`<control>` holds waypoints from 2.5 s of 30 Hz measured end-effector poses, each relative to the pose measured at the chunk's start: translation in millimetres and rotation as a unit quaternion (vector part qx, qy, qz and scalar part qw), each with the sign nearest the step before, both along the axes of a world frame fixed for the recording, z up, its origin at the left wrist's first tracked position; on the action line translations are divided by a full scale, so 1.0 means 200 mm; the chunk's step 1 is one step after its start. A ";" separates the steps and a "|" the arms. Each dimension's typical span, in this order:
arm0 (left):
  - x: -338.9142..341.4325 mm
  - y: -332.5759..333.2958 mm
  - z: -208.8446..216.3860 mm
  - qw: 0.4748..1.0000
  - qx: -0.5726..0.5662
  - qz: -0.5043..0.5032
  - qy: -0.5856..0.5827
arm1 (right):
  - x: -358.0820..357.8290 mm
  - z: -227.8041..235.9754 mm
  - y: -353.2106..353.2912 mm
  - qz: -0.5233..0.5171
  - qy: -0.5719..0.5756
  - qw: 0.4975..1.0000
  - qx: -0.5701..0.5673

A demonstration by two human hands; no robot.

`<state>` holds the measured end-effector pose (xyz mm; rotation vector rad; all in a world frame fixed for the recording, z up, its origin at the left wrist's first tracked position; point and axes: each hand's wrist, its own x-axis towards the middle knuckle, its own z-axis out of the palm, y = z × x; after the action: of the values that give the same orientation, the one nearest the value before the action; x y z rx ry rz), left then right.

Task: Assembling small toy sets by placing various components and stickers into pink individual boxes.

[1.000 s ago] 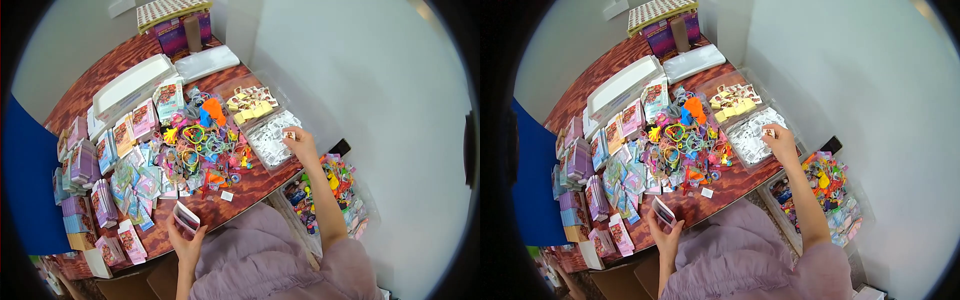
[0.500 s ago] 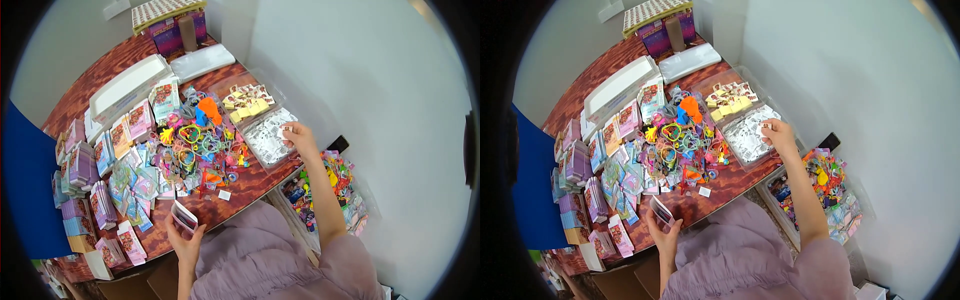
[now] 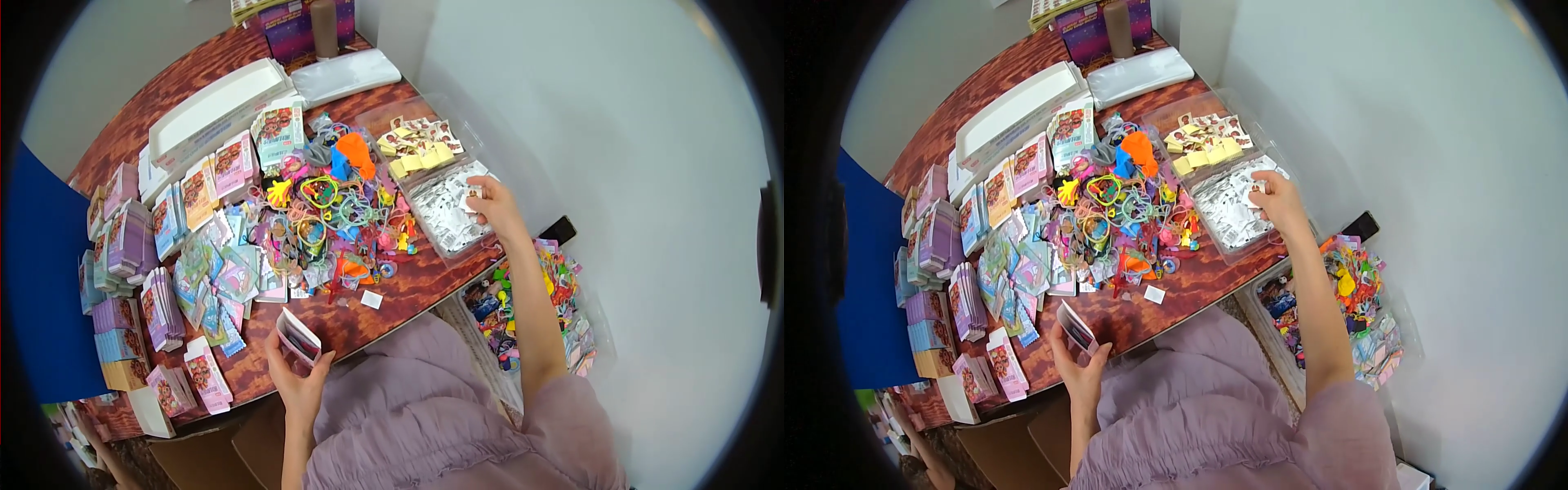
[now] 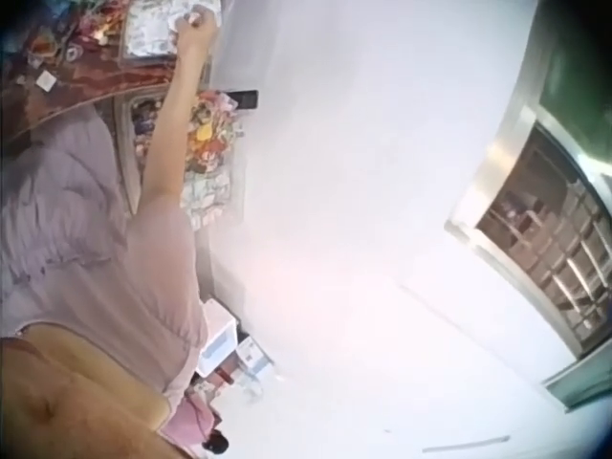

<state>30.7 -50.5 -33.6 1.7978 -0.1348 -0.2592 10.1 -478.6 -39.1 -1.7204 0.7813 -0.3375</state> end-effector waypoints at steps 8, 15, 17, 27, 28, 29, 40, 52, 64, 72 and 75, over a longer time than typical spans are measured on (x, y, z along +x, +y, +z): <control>-0.06 -0.01 0.02 0.999 -0.020 -0.030 0.008 | -0.01 -0.11 0.00 -0.003 0.010 0.989 -0.147; -0.03 0.01 -0.02 0.999 -0.016 -0.021 -0.025 | 0.00 -0.15 -0.07 -0.030 -0.077 0.996 -0.025; -0.02 0.00 0.02 0.999 -0.017 -0.011 -0.037 | -0.02 -0.03 -0.03 -0.064 -0.090 0.994 0.012; -0.08 0.05 0.04 0.997 0.033 -0.019 -0.063 | -0.07 0.06 0.02 -0.049 -0.087 0.993 0.065; -0.09 0.05 0.04 0.998 0.022 -0.019 -0.054 | -0.08 0.08 0.03 -0.045 -0.083 0.993 0.077; -0.10 0.05 0.04 0.999 0.012 -0.019 -0.045 | -0.08 0.08 0.03 -0.042 -0.082 0.993 0.077; -0.10 0.08 0.03 0.992 0.070 -0.034 -0.096 | -0.08 0.14 0.08 0.014 -0.210 0.930 0.302; -0.07 0.04 0.04 0.970 0.128 0.014 -0.205 | -0.06 0.36 1.43 0.189 -0.186 0.952 -0.152; -0.09 0.13 -0.01 0.986 0.076 0.076 -0.126 | -0.12 0.26 1.32 0.241 -0.205 0.930 -0.184; -0.08 0.12 0.03 0.996 0.036 0.031 -0.076 | -0.12 -0.14 1.12 0.128 -0.018 0.929 -0.346; -0.09 0.12 0.00 0.995 0.028 0.042 -0.083 | -0.12 -0.16 1.13 0.140 -0.032 0.913 -0.382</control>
<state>13.7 -27.3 -34.0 1.8746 -0.1708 -0.0529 -13.6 -253.3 -71.2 -2.5037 0.3452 -0.5443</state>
